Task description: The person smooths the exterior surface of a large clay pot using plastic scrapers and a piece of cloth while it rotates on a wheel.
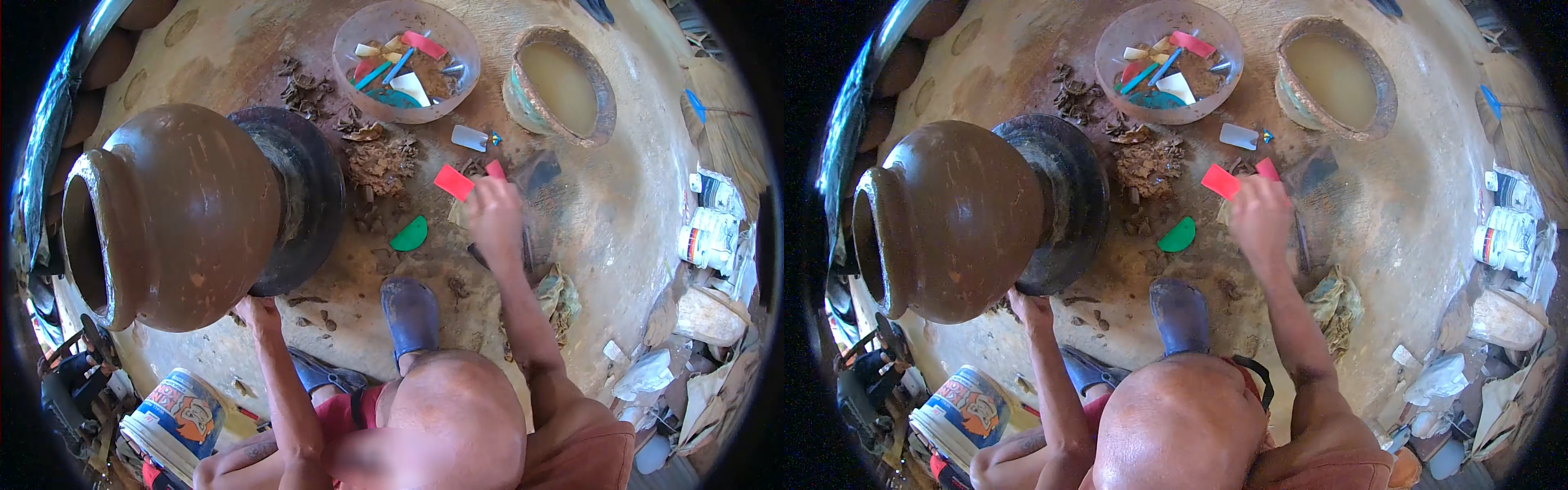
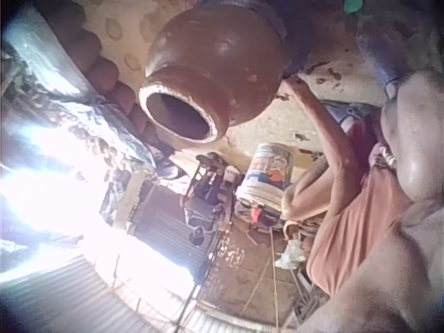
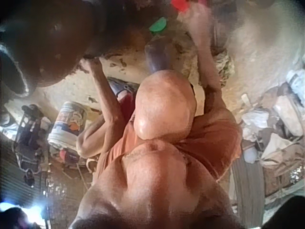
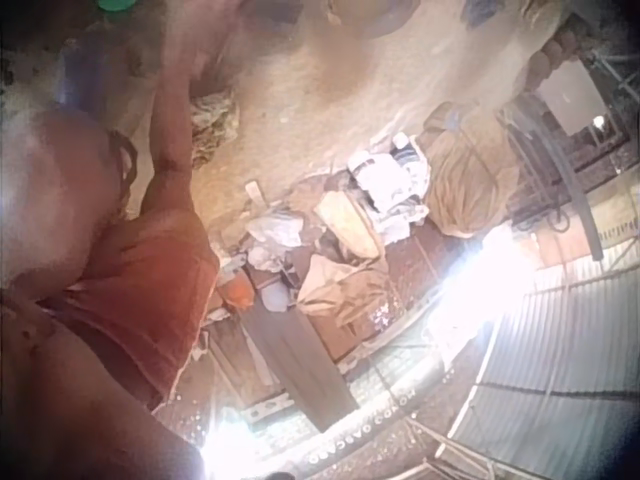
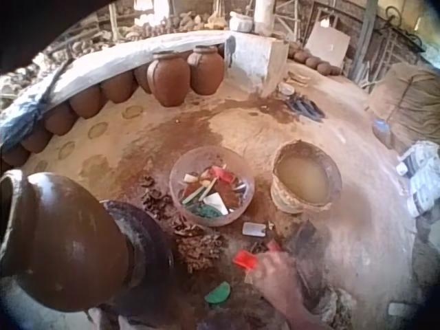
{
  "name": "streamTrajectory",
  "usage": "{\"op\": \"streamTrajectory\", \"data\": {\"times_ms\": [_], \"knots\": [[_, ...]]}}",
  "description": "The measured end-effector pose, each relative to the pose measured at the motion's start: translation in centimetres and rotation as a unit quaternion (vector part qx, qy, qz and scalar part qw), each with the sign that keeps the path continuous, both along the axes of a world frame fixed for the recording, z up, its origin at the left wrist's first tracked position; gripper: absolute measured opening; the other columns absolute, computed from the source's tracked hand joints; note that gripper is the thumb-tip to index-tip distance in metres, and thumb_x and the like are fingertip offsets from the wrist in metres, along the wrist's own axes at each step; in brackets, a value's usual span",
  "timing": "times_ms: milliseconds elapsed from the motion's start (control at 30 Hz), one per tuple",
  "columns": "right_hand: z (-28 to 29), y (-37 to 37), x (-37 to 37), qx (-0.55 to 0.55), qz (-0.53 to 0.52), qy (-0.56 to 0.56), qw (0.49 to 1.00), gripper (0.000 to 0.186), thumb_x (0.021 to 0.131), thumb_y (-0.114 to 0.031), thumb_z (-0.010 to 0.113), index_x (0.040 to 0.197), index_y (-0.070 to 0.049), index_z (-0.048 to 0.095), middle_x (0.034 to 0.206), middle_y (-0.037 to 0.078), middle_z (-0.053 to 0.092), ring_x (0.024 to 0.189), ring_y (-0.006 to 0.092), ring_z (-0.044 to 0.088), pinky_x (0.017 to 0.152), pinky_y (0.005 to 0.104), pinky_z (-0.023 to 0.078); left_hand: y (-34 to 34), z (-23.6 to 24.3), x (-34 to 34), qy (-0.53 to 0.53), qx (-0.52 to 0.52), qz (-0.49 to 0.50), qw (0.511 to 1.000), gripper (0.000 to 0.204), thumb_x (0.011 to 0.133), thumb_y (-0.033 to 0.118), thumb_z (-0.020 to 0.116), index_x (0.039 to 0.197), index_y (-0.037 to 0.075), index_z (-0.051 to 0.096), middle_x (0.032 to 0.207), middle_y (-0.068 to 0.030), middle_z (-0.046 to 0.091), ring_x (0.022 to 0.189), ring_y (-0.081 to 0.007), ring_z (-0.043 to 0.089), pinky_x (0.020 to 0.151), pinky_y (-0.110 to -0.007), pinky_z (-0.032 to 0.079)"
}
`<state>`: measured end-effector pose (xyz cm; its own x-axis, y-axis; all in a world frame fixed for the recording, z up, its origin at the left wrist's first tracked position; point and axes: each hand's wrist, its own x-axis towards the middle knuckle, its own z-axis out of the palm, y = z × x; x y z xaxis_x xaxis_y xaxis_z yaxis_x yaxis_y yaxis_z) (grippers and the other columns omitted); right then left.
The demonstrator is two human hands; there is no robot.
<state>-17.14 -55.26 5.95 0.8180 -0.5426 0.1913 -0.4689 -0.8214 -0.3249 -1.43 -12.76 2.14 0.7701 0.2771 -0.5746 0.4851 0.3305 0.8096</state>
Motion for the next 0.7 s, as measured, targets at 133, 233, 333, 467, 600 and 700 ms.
{"op": "streamTrajectory", "data": {"times_ms": [133,233,333,467,600,700], "knots": [[-0.1,5.5,1.1,0.129,0.230,0.066,0.962,0.034,0.078,-0.006,0.071,0.111,-0.008,0.074,0.106,0.009,0.061,0.103,0.0294,0.059,0.086,0.0430,0.052,0.9,-0.5,0.1,-0.010,0.003,0.009,1.000,0.055,0.105,0.049,0.052,0.149,0.016,0.046,0.148,-0.0085,0.054,0.131,-0.0285,0.058,0.097,-0.048,0.056],[-0.8,5.9,0.5,0.090,0.291,0.125,0.944,0.038,0.075,-0.007,0.071,0.113,-0.011,0.075,0.107,0.006,0.056,0.102,0.0266,0.055,0.082,0.0404,0.051,0.6,-1.1,0.0,0.011,0.021,0.019,1.000,0.053,0.105,0.049,0.052,0.147,0.016,0.048,0.145,-0.0091,0.056,0.125,-0.0284,0.063,0.094,-0.048,0.057],[-2.0,5.4,0.3,0.031,0.325,0.109,0.939,0.036,0.076,-0.011,0.070,0.112,-0.011,0.075,0.107,0.005,0.055,0.103,0.0257,0.054,0.081,0.0400,0.050,0.7,-1.0,0.0,0.036,0.026,0.018,0.999,0.049,0.106,0.046,0.052,0.143,0.014,0.051,0.140,-0.0099,0.059,0.120,-0.0278,0.064,0.092,-0.047,0.058],[-1.6,5.2,1.3,0.044,0.358,0.113,0.926,0.026,0.084,-0.016,0.066,0.107,-0.010,0.076,0.102,0.008,0.058,0.102,0.0270,0.057,0.080,0.0434,0.050,2.2,-1.8,0.1,-0.029,0.015,0.005,0.999,0.046,0.107,0.042,0.051,0.141,0.012,0.052,0.137,-0.0108,0.061,0.119,-0.0270,0.065,0.091,-0.045,0.059],[-1.9,1.5,1.6,0.031,0.212,0.121,0.969,0.019,0.086,-0.014,0.067,0.099,-0.009,0.078,0.091,0.010,0.067,0.090,0.0299,0.065,0.077,0.0467,0.052,0.4,-1.6,-0.3,-0.027,-0.006,0.004,1.000,0.052,0.108,0.041,0.049,0.151,0.013,0.045,0.150,-0.0141,0.052,0.132,-0.0313,0.057,0.105,-0.049,0.053],[-1.2,-4.5,1.6,0.071,0.016,-0.032,0.997,0.018,0.087,-0.014,0.069,0.101,-0.006,0.077,0.092,0.018,0.073,0.083,0.0337,0.072,0.075,0.0436,0.057,1.6,-1.7,0.0,-0.034,-0.006,-0.020,0.999,0.056,0.107,0.045,0.050,0.153,0.014,0.045,0.152,-0.0133,0.051,0.136,-0.0322,0.055,0.108,-0.051,0.050]]}}
